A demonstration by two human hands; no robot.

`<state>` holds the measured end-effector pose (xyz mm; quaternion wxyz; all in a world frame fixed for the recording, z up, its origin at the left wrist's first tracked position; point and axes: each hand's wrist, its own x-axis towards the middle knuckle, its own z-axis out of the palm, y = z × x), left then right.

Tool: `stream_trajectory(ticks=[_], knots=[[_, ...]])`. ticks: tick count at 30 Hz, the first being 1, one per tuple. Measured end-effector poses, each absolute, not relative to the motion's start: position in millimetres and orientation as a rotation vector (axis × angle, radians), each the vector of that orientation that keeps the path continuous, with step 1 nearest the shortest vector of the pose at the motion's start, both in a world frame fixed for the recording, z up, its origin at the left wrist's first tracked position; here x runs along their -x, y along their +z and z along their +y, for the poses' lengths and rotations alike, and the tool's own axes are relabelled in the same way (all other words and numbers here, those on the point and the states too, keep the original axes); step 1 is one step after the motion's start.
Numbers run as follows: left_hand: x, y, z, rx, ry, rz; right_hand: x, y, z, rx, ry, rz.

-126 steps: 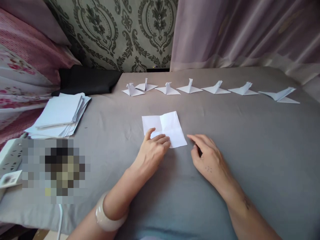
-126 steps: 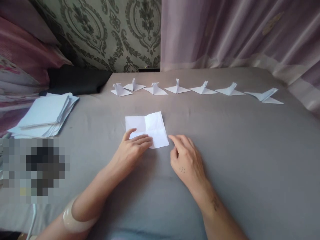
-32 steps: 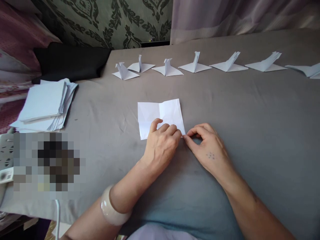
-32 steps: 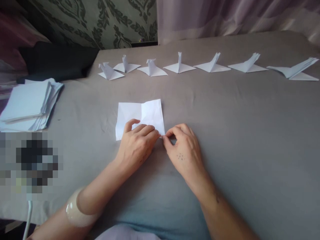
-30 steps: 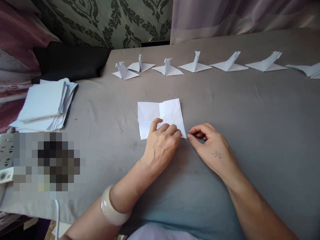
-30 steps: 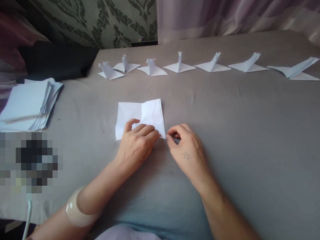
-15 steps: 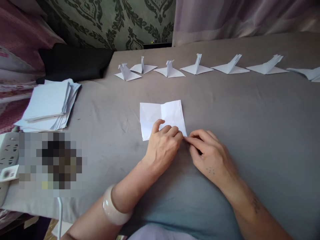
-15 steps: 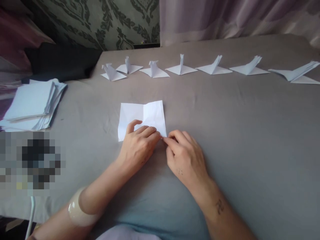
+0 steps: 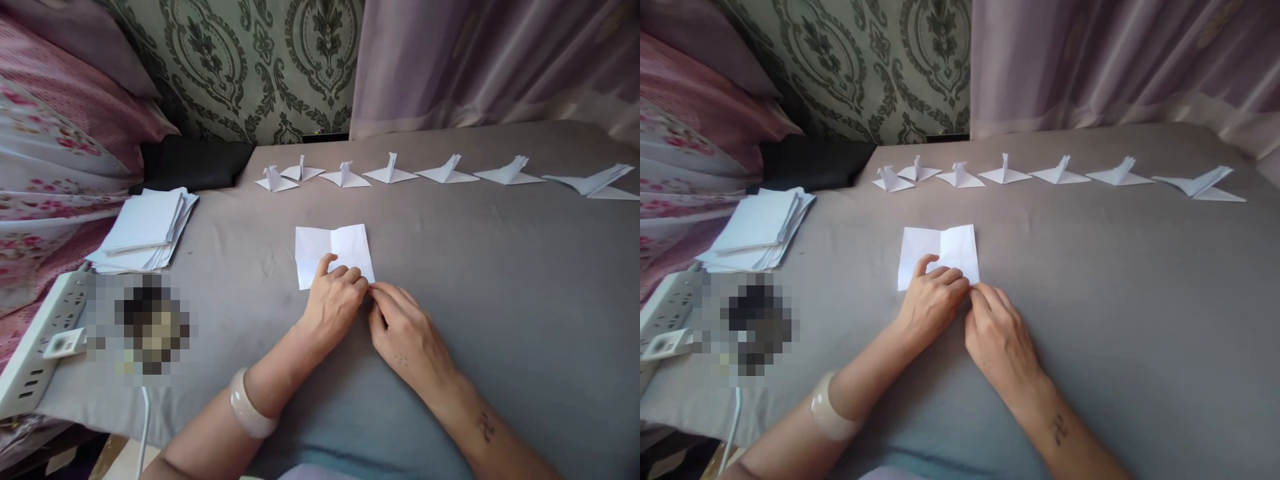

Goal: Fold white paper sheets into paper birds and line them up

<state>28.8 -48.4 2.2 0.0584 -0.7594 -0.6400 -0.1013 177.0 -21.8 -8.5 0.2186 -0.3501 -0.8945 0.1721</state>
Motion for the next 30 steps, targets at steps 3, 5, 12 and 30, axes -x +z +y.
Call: stream_trajectory(ticks=[3,5,12,30], knots=[[-29,2,-48,2.303,-0.306,-1.952,-176,-6,-27,0.993,0.419,-2.575],[-29,3,-48,2.308,-0.301,-1.962,-174,-5,-31,1.027,0.367,-2.605],[-20,10,-53,2.351,-0.263,-1.997,-170,-9,-35,1.041,0.204,-2.62],[54,31,-57,2.505,-1.22,-2.299,-170,-7,-33,1.012,0.159,-2.615]])
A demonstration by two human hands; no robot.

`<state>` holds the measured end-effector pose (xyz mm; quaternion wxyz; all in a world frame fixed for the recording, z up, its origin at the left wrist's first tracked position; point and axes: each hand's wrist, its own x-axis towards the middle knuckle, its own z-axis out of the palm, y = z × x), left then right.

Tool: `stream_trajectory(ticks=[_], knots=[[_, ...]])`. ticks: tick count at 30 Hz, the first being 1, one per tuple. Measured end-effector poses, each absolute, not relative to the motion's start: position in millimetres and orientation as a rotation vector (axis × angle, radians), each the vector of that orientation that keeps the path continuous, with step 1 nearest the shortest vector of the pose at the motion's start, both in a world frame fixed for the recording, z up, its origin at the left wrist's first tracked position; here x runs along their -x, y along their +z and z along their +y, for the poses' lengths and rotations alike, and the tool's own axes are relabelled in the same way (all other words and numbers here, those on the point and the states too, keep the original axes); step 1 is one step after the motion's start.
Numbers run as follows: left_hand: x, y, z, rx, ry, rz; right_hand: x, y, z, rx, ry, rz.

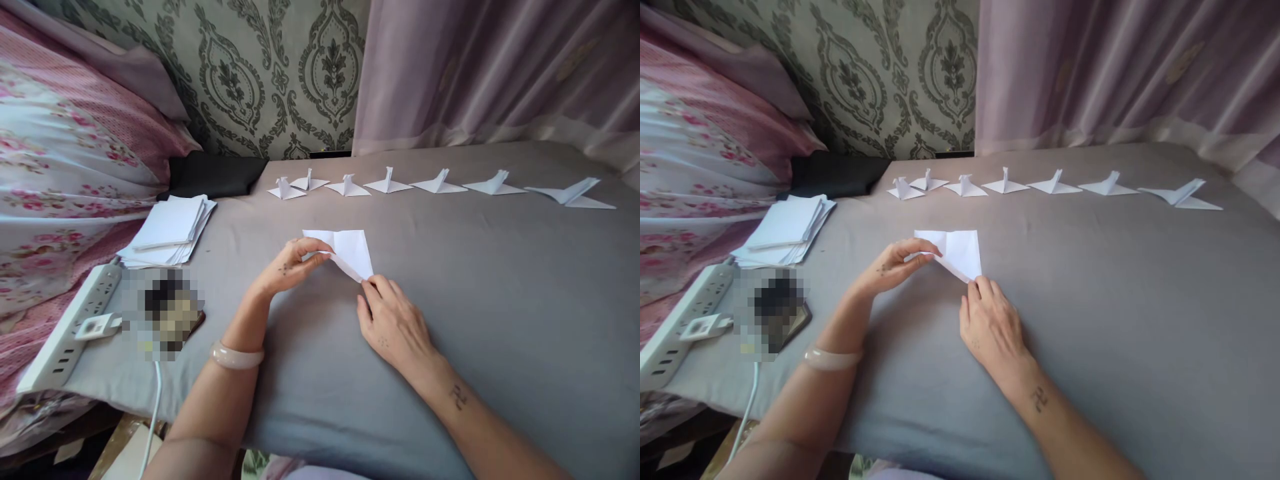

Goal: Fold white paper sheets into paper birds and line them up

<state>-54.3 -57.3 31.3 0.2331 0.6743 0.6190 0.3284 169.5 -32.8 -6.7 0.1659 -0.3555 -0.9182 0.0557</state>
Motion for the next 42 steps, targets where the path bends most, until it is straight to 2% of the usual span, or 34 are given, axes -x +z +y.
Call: stream_trajectory(ticks=[11,17,24,37,42], knots=[[58,17,-49,-1.733,1.036,1.531,-167,-5,-33,1.058,0.126,-2.656],[61,16,-49,-1.738,0.961,1.467,-166,-4,-33,1.077,0.13,-2.673],[60,17,-48,-1.593,0.992,1.619,-163,-5,-34,1.052,0.041,-2.711],[77,18,-52,-1.784,1.019,1.411,-160,-1,-36,1.061,0.03,-2.743],[88,19,-60,-1.871,0.993,1.626,-161,-1,-35,1.05,0.021,-2.743]])
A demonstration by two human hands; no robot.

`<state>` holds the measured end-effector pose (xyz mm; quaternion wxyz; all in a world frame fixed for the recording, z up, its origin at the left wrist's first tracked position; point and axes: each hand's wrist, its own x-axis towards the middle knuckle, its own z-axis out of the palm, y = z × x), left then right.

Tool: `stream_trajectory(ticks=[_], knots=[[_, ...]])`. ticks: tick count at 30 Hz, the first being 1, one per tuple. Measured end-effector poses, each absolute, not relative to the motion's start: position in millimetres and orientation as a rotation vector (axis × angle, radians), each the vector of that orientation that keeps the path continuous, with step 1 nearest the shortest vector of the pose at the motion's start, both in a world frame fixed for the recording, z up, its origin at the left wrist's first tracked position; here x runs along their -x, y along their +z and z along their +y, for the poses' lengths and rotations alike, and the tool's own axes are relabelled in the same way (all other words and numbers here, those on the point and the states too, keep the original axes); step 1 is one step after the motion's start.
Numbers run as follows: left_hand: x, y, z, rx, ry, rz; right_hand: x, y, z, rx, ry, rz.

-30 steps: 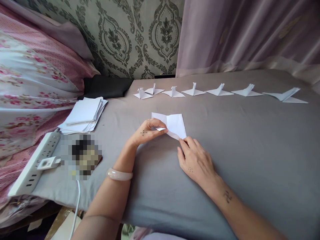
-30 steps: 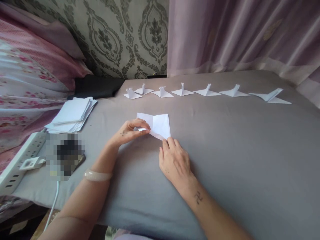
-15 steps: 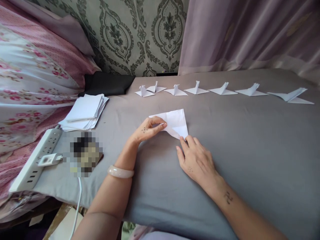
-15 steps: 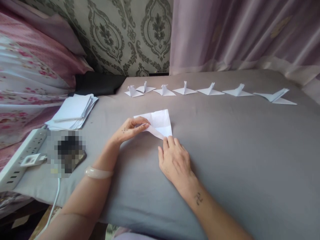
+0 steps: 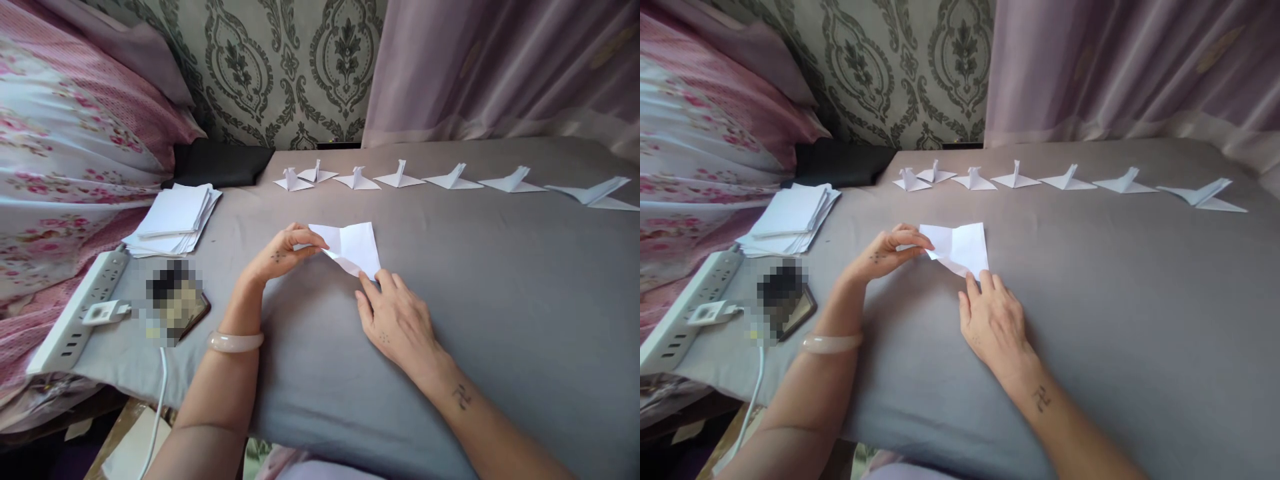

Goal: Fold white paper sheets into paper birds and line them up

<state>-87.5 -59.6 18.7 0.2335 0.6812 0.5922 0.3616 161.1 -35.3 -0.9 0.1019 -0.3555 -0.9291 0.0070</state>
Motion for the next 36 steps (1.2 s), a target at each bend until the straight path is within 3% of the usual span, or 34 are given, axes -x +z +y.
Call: stream_trajectory(ticks=[12,36], knots=[[63,37,-55,-1.553,0.879,1.474,-160,-3,-37,1.049,-0.012,-2.74],[29,56,-6,-1.838,0.658,1.223,-155,-1,-39,1.079,0.047,-2.716]])
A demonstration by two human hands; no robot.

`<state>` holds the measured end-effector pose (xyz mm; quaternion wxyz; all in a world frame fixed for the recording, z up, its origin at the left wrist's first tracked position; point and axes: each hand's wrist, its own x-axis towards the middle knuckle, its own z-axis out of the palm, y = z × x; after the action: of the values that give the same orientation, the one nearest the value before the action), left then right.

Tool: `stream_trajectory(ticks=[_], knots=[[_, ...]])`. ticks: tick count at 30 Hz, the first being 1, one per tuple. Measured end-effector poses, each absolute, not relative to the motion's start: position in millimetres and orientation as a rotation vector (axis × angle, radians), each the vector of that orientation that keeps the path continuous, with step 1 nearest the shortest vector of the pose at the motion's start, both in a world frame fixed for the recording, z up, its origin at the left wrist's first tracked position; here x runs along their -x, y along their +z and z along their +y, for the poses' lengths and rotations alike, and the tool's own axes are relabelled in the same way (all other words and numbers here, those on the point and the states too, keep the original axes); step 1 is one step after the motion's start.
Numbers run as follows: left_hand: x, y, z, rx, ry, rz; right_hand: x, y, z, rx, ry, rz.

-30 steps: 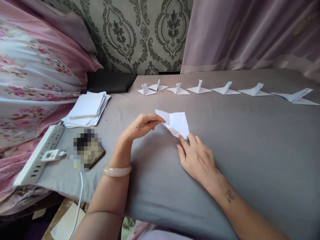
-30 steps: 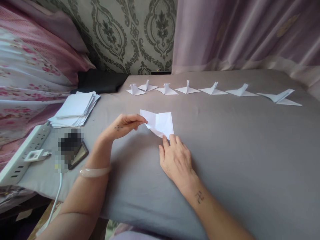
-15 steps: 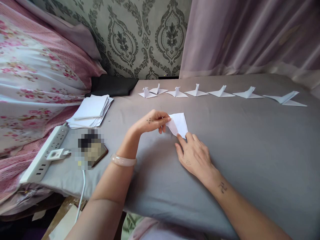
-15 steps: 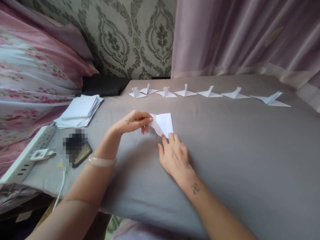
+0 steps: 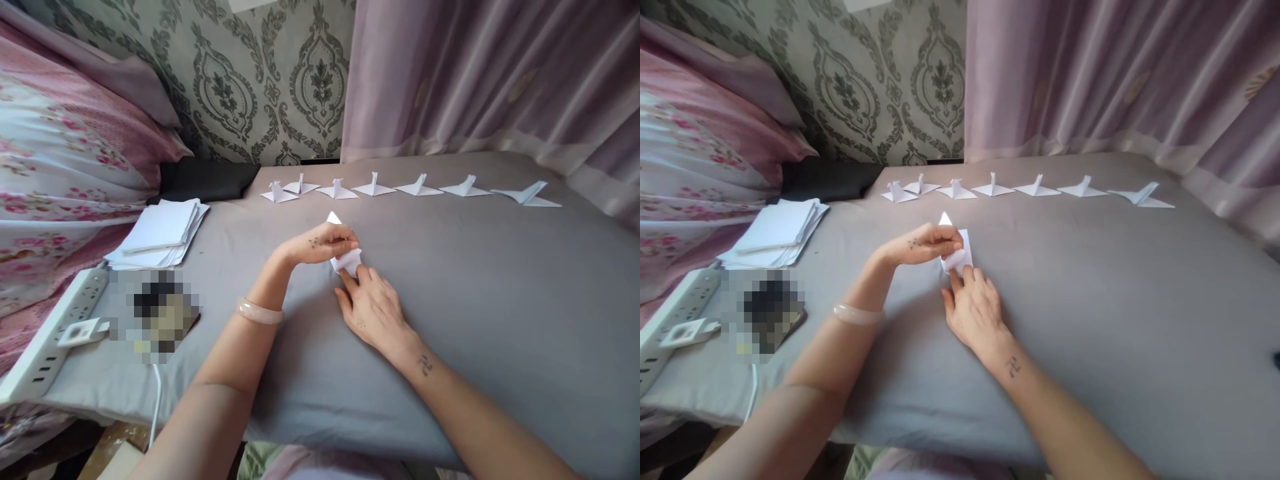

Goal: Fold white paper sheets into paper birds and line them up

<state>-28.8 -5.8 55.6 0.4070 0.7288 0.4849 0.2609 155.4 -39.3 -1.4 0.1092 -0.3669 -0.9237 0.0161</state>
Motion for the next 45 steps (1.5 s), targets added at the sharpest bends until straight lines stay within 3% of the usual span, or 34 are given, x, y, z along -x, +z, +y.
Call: stream_trajectory(ticks=[8,10,16,22,29,37,45], knots=[[12,58,9,-2.027,0.508,1.04,-156,-4,-36,1.102,0.056,-2.709],[11,56,7,-2.027,0.648,1.08,-157,-4,-36,1.101,0.064,-2.71],[19,30,-17,-1.579,1.545,1.712,-158,-3,-35,1.075,0.051,-2.731],[16,1,-65,-1.004,1.748,2.288,-159,-6,-35,1.056,0.023,-2.725],[2,-13,-74,-1.199,1.178,2.055,-158,-6,-37,1.029,-0.002,-2.738],[-11,-11,-66,-1.436,0.954,2.391,-156,-4,-38,1.029,-0.034,-2.769],[-8,-6,-76,-1.264,0.941,2.322,-157,-5,-38,1.027,-0.021,-2.778]])
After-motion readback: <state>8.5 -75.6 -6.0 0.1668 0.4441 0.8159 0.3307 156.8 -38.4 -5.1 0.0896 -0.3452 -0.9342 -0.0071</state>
